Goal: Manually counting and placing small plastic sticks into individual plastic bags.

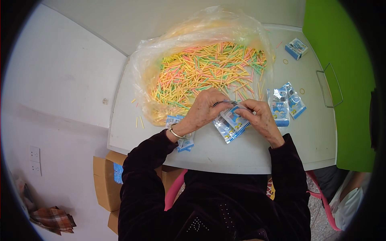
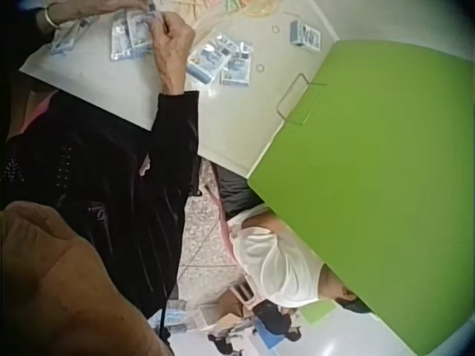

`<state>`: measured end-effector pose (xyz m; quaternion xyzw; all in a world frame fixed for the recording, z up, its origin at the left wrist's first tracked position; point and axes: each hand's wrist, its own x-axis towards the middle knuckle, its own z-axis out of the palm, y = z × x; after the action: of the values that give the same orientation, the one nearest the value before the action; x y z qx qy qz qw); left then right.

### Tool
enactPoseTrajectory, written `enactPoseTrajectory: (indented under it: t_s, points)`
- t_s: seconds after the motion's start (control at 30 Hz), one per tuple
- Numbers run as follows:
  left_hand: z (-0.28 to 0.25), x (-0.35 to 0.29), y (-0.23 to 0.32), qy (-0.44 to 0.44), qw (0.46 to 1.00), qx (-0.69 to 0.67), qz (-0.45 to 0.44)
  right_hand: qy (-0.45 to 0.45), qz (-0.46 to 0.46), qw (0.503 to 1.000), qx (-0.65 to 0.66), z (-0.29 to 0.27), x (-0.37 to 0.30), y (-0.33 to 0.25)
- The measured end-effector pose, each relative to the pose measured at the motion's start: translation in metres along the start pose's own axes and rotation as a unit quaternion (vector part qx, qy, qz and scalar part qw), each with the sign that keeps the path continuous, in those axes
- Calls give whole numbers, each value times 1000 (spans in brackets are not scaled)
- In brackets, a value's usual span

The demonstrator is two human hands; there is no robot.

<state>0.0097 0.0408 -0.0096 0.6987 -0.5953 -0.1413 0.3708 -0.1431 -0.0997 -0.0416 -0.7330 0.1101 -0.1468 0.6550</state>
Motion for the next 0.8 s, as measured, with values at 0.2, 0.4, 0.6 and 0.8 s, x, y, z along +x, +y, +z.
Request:
enactPoseTrajectory:
  t_s: [0.2, 0.4, 0.6, 0.8]
  points:
    - [2, 1, 5, -3, 996, 76, 44, -6, 10, 999, -48, -2, -2, 3]
    - [9, -6, -3, 41, 987, 134, 72, -2, -61, 992, -107, 2, -3, 1]
    - [1, -4, 0, -21, 994, 110, 16, -1, -64, 992, -113, 0, -2, 1]
    - [-41, 32, -43, -3, 961, 263, 83, -13, -32, 994, -101, -5, -1, 5]
